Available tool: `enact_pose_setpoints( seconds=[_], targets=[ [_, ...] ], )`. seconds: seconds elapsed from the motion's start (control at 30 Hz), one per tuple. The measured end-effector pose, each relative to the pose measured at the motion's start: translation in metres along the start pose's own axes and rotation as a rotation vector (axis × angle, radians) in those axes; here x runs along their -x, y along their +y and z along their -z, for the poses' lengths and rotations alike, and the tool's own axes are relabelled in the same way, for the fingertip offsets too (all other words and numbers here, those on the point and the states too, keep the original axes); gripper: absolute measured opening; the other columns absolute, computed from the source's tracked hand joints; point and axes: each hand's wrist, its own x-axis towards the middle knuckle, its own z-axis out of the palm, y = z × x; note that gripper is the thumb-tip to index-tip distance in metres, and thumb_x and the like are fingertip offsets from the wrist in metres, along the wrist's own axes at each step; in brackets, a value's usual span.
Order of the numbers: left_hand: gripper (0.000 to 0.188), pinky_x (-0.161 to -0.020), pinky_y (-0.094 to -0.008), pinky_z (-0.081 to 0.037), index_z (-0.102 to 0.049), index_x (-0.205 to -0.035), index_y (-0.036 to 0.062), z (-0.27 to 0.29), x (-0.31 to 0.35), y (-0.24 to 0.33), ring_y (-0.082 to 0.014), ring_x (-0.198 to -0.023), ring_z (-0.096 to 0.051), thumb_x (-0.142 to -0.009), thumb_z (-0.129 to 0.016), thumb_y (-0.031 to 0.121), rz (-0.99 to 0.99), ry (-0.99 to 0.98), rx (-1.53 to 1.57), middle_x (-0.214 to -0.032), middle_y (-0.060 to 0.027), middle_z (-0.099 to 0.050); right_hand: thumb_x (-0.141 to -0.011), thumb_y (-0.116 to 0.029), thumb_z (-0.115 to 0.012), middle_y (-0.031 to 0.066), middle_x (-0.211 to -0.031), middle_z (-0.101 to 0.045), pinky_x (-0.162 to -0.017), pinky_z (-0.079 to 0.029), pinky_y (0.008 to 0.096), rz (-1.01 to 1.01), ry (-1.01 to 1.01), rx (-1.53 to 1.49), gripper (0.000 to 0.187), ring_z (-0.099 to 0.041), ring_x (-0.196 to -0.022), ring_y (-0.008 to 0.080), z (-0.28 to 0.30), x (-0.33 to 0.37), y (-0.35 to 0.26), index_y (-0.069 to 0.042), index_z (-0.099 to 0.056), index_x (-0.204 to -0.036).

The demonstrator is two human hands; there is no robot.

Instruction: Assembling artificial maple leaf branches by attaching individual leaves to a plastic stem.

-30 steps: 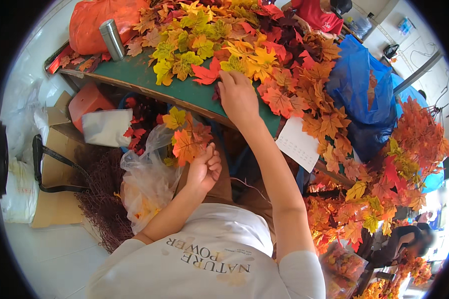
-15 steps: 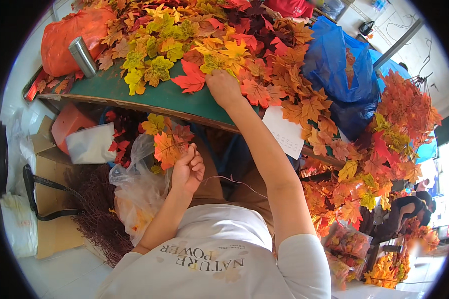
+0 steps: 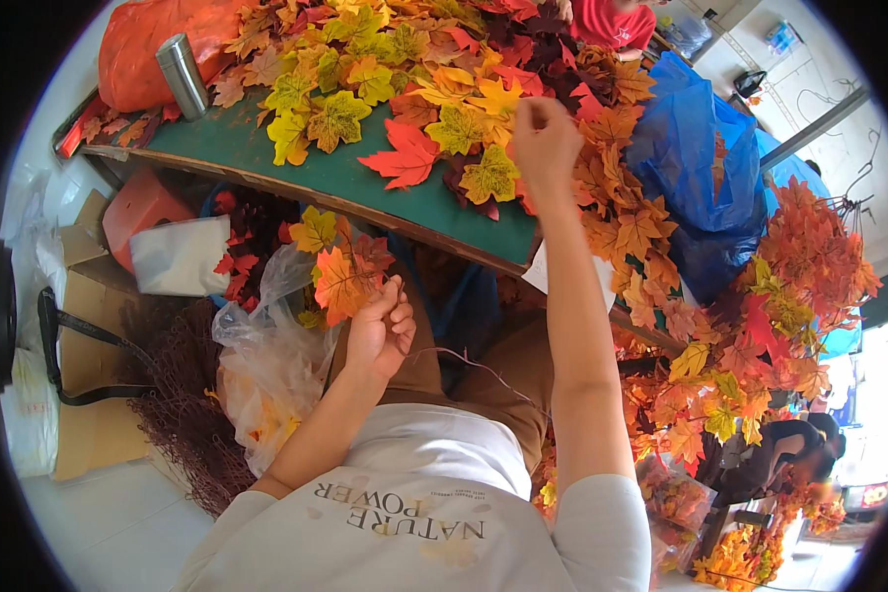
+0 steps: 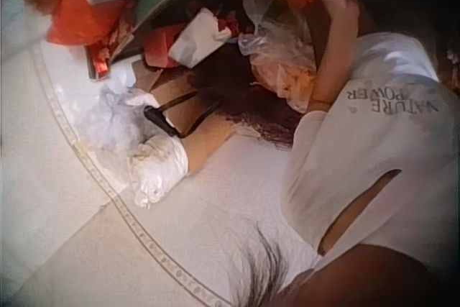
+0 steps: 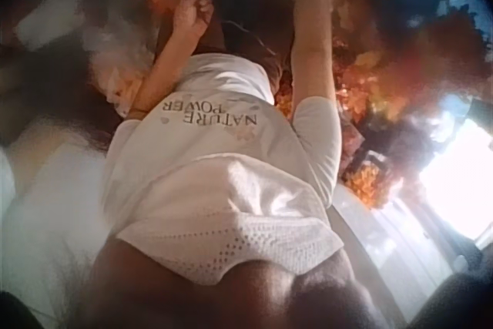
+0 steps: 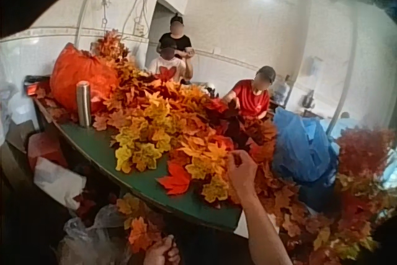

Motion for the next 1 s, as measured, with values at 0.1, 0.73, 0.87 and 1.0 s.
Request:
enact_pose_setpoints(
  seconds=[0.1, 0.73, 0.87, 1.0],
  targets=[
    [0.011, -0.043, -0.0178, -0.036, -0.057, -0.097, 0.006, -0.005, 0.0, -0.002, -0.0061, -0.054, -0.046, -0.09, -0.056, 0.015, 0.017, -0.031, -0.033, -0.075, -0.0001, -0.051, -0.079, -0.023, -0.062, 0.0117, -0.087, -0.067, -0.071, -0.05, 0.0363, -0.14, -0.033, 0.262, 0.024, -0.065, -0.078, 0.0253, 0.003, -0.031, 0.052, -0.004, -0.066, -0.093],
    [0.024, -0.051, -0.0218, -0.042, -0.056, -0.107, -0.0007, -0.027, 0.02, -0.007, -0.0104, -0.057, -0.053, -0.083, -0.058, -0.002, -0.261, -0.244, -0.277, -0.074, -0.0016, -0.054, -0.081, -0.003, -0.066, 0.0068, -0.077, -0.064, -0.061, -0.051, 0.0225, -0.493, 0.03, -0.934, 0.009, -0.062, -0.066, 0.0132, 0.023, 0.108, -0.046, 0.003, -0.06, -0.084],
    [0.02, -0.051, -0.0229, -0.044, -0.055, -0.103, -0.0011, -0.028, 0.021, -0.009, -0.0115, -0.059, -0.055, -0.083, -0.057, -0.002, -0.266, -0.214, -0.285, -0.076, -0.0027, -0.056, -0.081, -0.003, -0.066, 0.0055, -0.081, -0.063, -0.062, -0.053, 0.0238, -0.633, 0.021, -1.091, 0.008, -0.062, -0.068, 0.0128, 0.009, 0.176, -0.069, 0.0, -0.059, -0.083],
    [0.024, -0.052, -0.0221, -0.045, -0.054, -0.107, -0.0016, -0.025, 0.019, -0.012, -0.0115, -0.059, -0.055, -0.084, -0.056, -0.002, -0.24, -0.254, -0.328, -0.076, -0.0026, -0.056, -0.084, -0.001, -0.061, 0.0057, -0.084, -0.062, -0.066, -0.05, 0.0217, -0.753, 0.033, -1.156, 0.006, -0.06, -0.073, 0.011, -0.013, 0.185, -0.062, 0.0, -0.057, -0.088]
  ],
)
